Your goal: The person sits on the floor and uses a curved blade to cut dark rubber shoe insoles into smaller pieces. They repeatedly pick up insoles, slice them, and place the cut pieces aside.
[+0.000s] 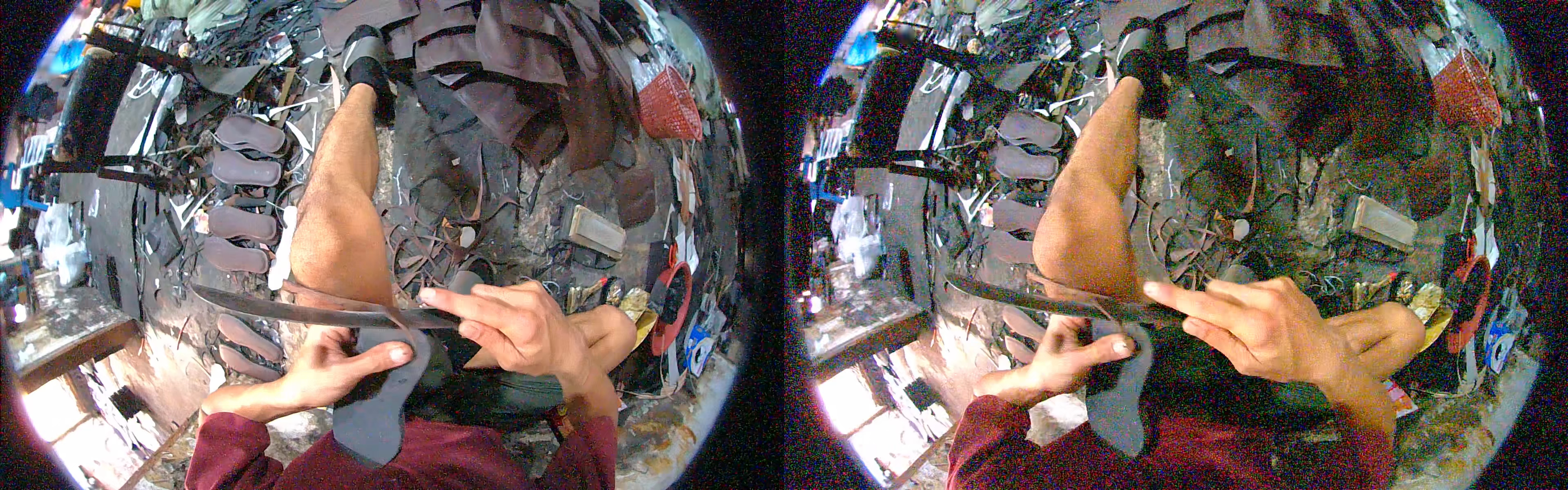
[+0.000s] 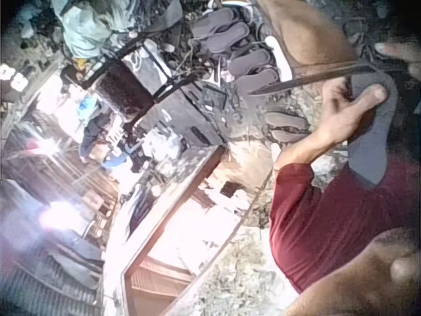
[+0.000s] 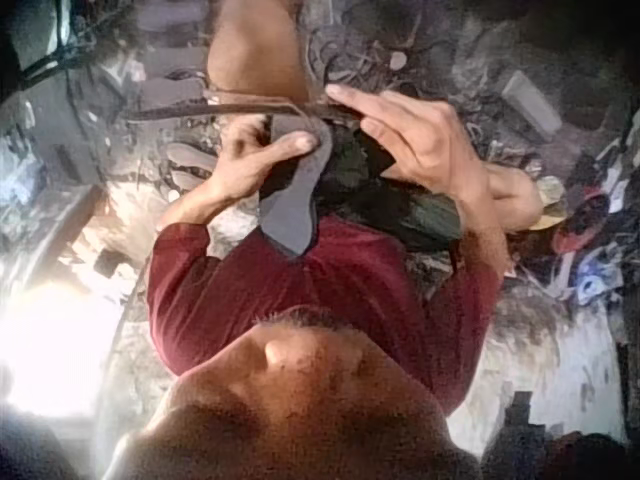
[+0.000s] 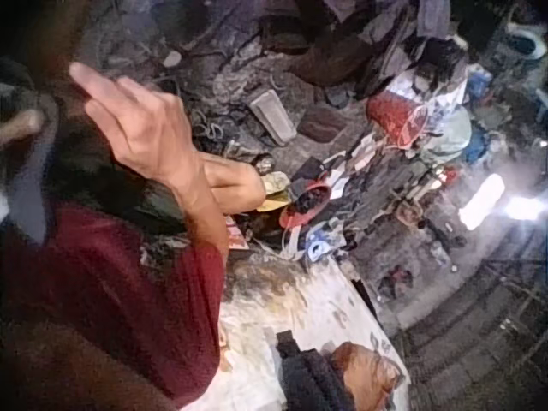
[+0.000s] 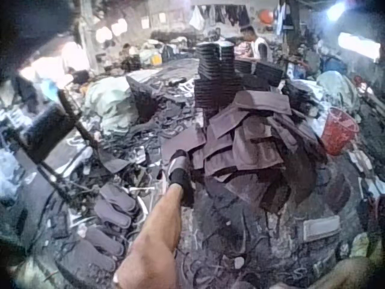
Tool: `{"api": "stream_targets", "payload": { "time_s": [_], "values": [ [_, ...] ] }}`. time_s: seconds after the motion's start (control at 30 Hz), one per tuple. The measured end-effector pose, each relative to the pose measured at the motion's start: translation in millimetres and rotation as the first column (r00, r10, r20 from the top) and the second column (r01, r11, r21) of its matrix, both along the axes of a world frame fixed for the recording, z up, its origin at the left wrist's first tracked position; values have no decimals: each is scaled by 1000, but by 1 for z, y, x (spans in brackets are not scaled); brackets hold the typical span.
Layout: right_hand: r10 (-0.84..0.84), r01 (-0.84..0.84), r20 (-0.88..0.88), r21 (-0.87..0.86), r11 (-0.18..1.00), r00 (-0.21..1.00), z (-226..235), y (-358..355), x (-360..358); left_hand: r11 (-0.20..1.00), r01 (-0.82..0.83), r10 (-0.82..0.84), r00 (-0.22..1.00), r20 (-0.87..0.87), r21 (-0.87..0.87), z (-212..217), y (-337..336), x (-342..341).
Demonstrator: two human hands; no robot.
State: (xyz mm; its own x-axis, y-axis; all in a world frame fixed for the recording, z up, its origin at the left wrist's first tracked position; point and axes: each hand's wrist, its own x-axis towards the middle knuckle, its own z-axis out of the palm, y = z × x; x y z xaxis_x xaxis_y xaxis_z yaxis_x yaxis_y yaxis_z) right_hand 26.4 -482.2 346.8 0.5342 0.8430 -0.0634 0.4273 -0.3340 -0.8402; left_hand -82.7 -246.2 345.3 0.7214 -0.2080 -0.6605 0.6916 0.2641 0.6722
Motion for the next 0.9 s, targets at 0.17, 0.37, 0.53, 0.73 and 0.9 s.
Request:
{"api": "stream_targets", "payload": {
  "time_s": [0.17,0.37,0.53,0.73,0.9],
  "values": [
    [-498,614,-550,35,788,671,-32,-23,-21,940,210,-274,934,230,269,6,-4,13],
    [-817,997,-577,-50,56,17,-63,-85,-88,446,-829,853,280,441,-338,38,8,74],
    [-866,924,-326,178,337,379,-89,-97,-156,673,-689,720,693,25,-270,-9,-72,62],
    [-793,756,126,245,607,595,-71,-102,-169,707,-621,669,743,35,-337,18,-103,52],
    [-752,716,150,234,657,642,-62,-113,-173,769,-585,611,791,26,-259,18,-102,43]
  ]
}}
